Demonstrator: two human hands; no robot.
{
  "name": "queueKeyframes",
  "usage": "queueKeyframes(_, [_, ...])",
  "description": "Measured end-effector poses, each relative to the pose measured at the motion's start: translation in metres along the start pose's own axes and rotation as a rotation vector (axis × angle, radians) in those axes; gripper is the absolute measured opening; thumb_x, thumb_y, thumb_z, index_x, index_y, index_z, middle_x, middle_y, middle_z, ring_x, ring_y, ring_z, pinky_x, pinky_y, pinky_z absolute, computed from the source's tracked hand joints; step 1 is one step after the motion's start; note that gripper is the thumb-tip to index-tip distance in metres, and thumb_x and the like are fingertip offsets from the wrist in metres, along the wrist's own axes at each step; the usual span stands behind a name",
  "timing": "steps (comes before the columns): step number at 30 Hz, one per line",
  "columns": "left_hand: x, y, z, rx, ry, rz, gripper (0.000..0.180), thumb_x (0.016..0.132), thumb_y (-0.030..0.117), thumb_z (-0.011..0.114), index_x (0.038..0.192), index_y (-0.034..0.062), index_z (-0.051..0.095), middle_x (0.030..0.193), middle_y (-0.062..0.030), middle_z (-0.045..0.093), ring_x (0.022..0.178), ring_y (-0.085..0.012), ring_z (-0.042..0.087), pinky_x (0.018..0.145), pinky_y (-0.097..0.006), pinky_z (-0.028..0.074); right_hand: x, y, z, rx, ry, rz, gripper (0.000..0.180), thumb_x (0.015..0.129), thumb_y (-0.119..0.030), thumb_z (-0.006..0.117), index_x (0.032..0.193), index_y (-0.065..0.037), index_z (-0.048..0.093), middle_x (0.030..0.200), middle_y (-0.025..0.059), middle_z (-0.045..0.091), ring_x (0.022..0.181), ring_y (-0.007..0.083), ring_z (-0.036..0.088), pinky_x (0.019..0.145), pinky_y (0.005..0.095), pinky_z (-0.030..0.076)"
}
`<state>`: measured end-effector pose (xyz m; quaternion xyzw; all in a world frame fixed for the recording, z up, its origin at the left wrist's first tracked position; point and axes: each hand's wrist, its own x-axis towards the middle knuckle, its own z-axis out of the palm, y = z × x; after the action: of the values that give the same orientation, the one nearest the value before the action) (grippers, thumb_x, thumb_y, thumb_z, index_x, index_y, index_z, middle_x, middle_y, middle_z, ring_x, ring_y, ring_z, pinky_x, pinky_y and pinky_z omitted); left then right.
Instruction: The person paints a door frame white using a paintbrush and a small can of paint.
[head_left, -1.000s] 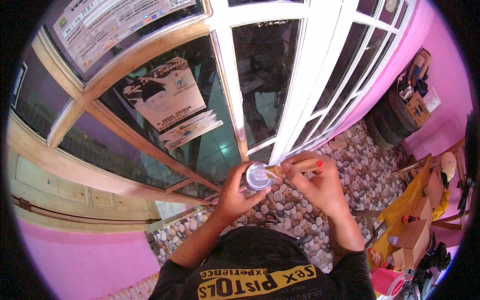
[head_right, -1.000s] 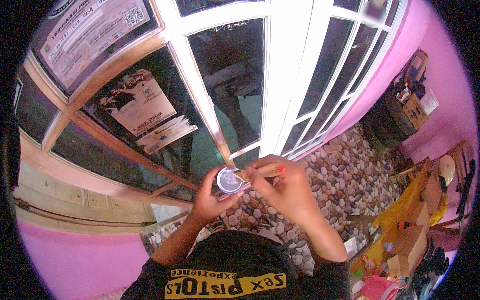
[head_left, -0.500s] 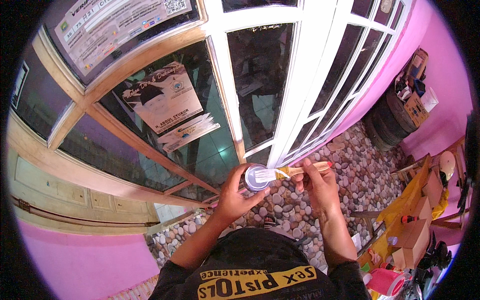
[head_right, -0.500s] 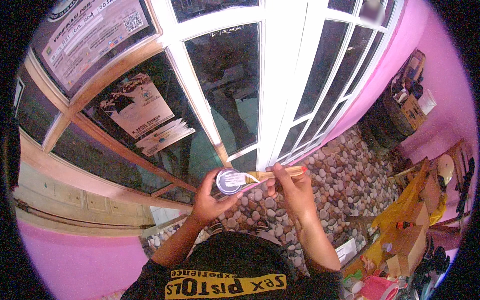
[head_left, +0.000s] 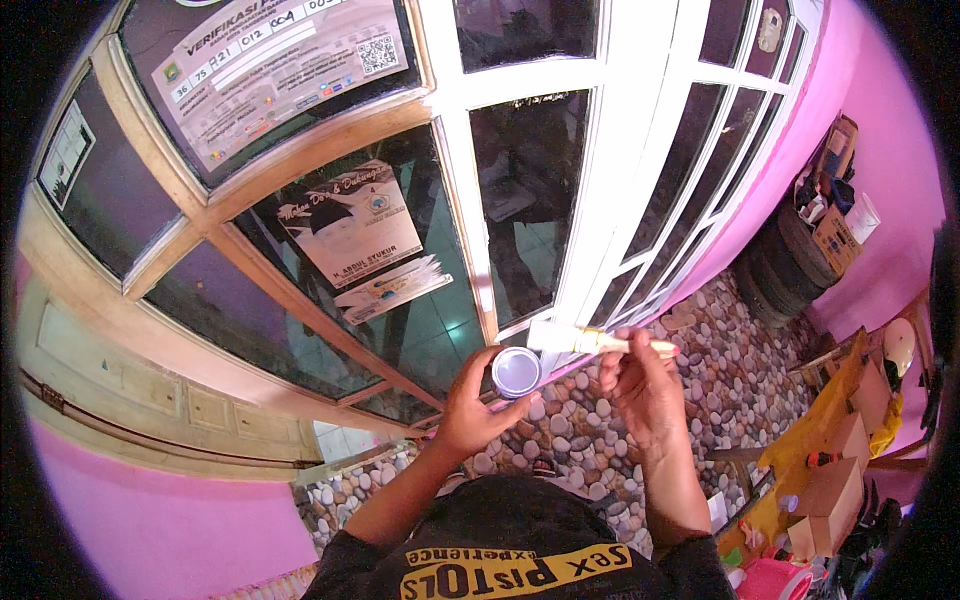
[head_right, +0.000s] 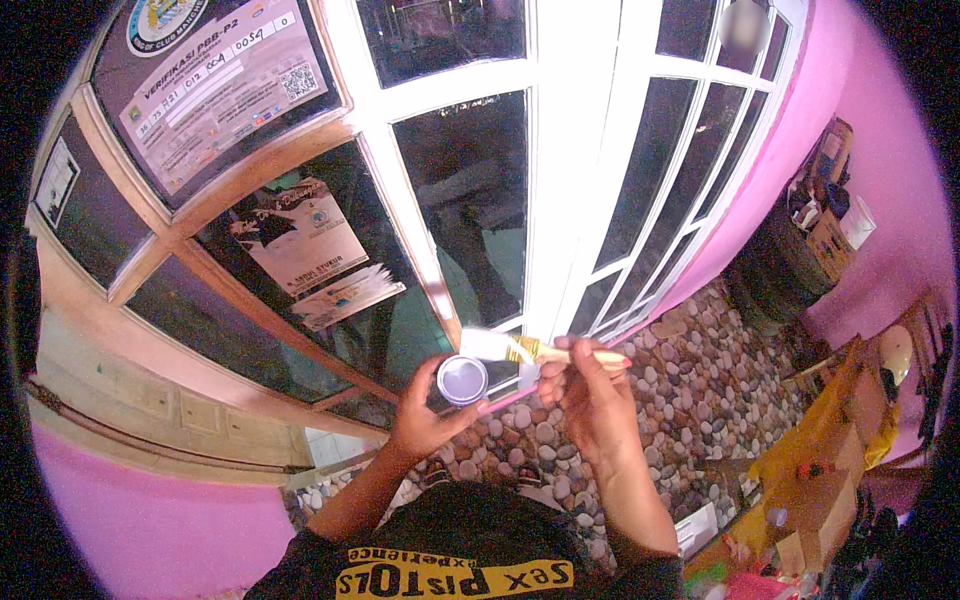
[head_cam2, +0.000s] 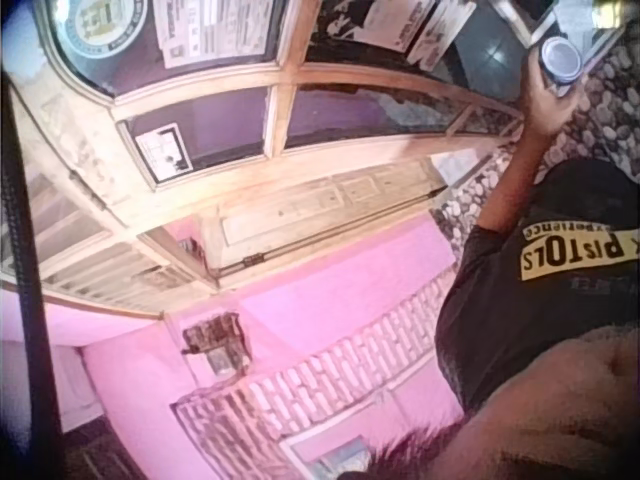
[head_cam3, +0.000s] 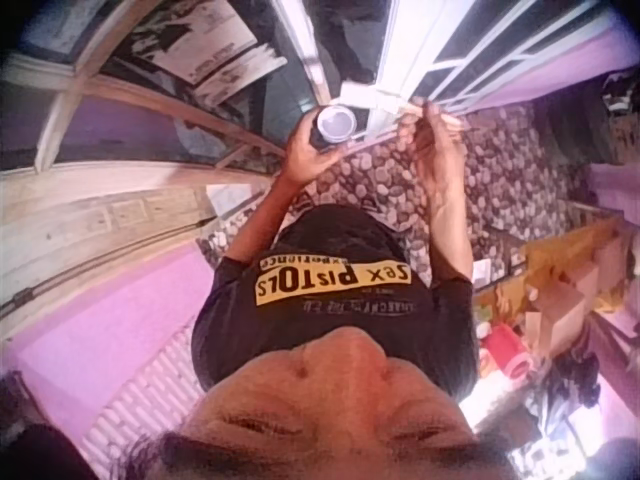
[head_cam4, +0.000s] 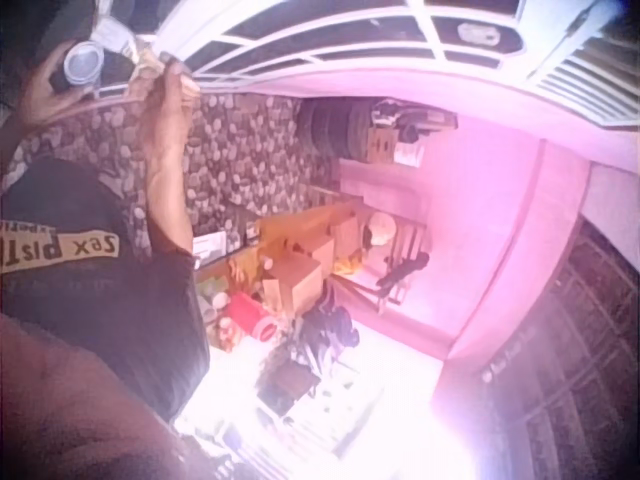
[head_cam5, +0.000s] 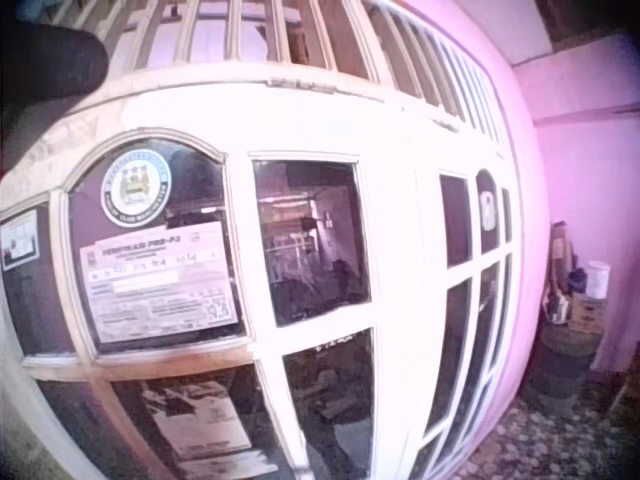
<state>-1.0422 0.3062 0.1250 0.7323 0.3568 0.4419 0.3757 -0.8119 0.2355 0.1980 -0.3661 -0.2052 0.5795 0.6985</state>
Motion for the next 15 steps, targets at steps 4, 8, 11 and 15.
queueKeyframes(4, [-0.004, 0.002, -0.005, 0.016, -0.009, 0.019, 0.074, 0.075, 0.018, 0.093, 0.134, -0.0034, 0.052, 0.124, -0.0155, 0.066, 0.116, -0.0231, 0.064, 0.102, -0.038, 0.050, 0.020, -0.023, 0.034, -0.029, -0.127, -0.353, 0.026, 0.104, -0.024, 0.063, 0.116, -0.001, 0.066, 0.088, 0.0149, 0.072, 0.073, 0.0226, 0.070, 0.070, 0.0342, 0.056])
queueKeyframes(8, [-0.011, 0.001, -0.009, 0.026, 0.038, 0.058, 0.070, 0.076, 0.016, 0.092, 0.132, -0.0006, 0.055, 0.118, -0.0152, 0.067, 0.110, -0.0263, 0.067, 0.095, -0.038, 0.052, 0.040, -0.040, 0.075, -0.245, -0.106, -0.748, 0.022, 0.102, -0.013, 0.063, 0.115, 0.004, 0.066, 0.092, 0.0168, 0.073, 0.082, 0.0219, 0.072, 0.079, 0.0335, 0.056])
queueKeyframes(11, [-0.014, 0.005, -0.015, 0.041, 0.045, 0.054, 0.068, 0.077, 0.016, 0.091, 0.132, -0.0007, 0.055, 0.116, -0.0147, 0.067, 0.109, -0.0247, 0.067, 0.094, -0.038, 0.052, 0.058, -0.052, 0.094, -0.409, -0.125, -0.842, 0.025, 0.101, -0.012, 0.060, 0.117, 0.007, 0.063, 0.098, 0.0177, 0.071, 0.087, 0.0253, 0.070, 0.079, 0.0366, 0.056])
queueKeyframes(15, [-0.023, 0.005, -0.020, 0.054, 0.059, -0.011, 0.067, 0.078, 0.016, 0.091, 0.132, -0.0010, 0.055, 0.117, -0.0139, 0.068, 0.110, -0.0233, 0.067, 0.095, -0.038, 0.052, 0.083, -0.060, 0.113, -0.226, -0.192, -0.769, 0.026, 0.100, -0.012, 0.064, 0.115, 0.009, 0.066, 0.095, 0.0178, 0.074, 0.084, 0.0216, 0.073, 0.080, 0.0330, 0.058])
